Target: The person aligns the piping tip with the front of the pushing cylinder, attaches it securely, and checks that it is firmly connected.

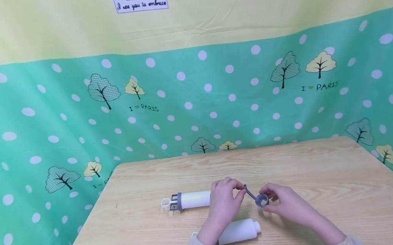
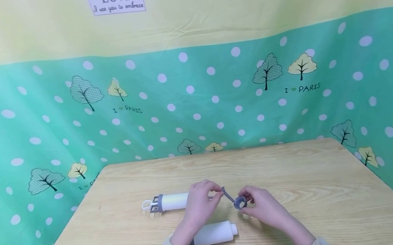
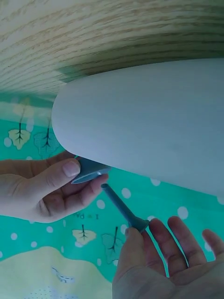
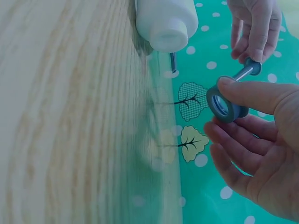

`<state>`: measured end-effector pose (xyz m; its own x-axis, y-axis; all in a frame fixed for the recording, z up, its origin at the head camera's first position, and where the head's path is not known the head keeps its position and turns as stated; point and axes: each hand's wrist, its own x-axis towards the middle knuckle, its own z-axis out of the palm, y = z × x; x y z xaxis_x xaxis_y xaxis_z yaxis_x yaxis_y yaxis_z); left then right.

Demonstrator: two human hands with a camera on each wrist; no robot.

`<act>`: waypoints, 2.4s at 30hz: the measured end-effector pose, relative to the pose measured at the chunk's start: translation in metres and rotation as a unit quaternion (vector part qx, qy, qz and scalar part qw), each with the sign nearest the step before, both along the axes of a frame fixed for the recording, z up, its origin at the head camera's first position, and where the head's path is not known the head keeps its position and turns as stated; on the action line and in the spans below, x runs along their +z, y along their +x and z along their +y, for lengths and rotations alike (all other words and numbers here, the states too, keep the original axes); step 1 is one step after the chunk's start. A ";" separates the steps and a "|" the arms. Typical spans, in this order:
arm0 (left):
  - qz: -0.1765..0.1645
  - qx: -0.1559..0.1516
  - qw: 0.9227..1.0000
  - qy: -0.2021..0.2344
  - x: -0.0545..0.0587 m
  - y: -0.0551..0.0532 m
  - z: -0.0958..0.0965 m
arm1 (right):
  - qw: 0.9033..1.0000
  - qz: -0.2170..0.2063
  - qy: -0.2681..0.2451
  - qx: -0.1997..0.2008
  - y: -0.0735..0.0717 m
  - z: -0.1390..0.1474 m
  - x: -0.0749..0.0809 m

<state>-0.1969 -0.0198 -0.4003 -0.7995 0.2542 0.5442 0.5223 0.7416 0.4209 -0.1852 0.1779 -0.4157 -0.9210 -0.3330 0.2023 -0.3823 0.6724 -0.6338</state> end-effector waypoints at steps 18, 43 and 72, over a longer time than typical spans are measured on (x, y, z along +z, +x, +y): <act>0.022 -0.019 0.999 -0.019 -0.001 0.009 0.007 | 1.000 0.014 -0.018 -0.004 0.006 -0.006 0.003; 0.034 -0.052 0.994 -0.091 -0.010 0.016 0.019 | 0.999 0.050 -0.018 0.000 0.007 -0.008 0.004; -0.041 -0.078 0.986 -0.143 -0.007 0.011 -0.001 | 0.999 0.037 -0.007 0.018 0.001 -0.005 0.001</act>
